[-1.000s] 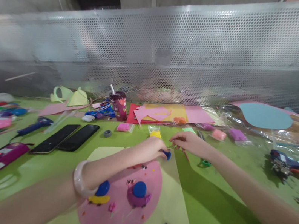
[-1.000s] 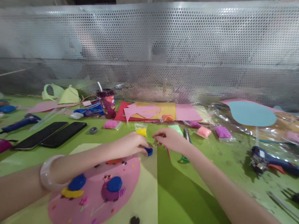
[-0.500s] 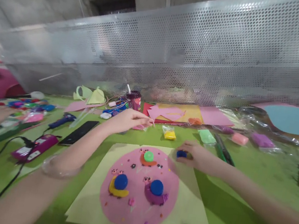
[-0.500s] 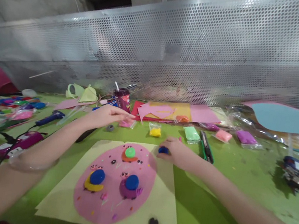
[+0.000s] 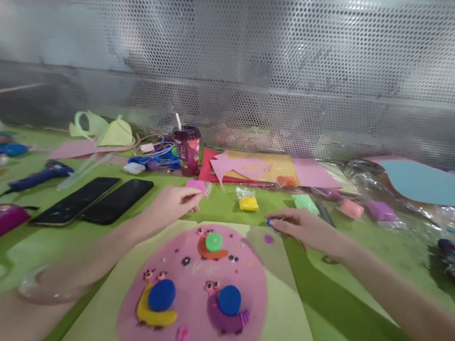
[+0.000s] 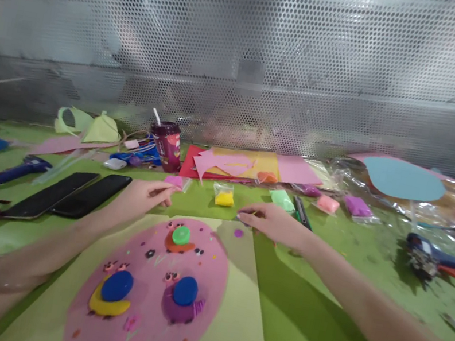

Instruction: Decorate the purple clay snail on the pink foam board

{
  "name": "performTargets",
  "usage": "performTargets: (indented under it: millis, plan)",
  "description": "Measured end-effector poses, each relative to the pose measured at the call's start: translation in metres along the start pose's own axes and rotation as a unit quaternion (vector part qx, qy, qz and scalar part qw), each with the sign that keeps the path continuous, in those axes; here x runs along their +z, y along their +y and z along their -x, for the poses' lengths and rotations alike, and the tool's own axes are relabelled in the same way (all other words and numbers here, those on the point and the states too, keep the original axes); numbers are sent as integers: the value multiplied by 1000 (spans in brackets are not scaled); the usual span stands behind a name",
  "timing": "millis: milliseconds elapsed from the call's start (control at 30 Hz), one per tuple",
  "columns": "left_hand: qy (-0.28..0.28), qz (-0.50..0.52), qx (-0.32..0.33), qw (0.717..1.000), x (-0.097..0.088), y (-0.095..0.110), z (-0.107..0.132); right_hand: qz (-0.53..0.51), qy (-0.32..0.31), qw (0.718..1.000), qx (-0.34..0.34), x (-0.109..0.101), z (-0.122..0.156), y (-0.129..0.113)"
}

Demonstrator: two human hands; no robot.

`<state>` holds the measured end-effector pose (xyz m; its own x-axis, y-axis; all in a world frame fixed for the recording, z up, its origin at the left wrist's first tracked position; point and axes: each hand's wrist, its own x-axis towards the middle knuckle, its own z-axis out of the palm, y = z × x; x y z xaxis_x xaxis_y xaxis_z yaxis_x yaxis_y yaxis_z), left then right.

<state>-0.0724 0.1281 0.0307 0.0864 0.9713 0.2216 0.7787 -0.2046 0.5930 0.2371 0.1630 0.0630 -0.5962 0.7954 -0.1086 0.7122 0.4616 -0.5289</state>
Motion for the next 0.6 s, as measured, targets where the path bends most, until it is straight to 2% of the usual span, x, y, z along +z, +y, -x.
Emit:
performTargets:
  millis: [100,300,433,600]
  plan:
    - [-1,-13,29,1000,1,0,1,12,5,1000,0,-1,0,0]
    - [0,-39,62,997,4,1,3,92,72,992,-49,12,-4,3]
    - [-3,-54,69,996,3,3,5,120,65,988,-77,18,-9,7]
    - [-6,-74,81,994,2,6,7,119,59,988,-83,12,-5,2]
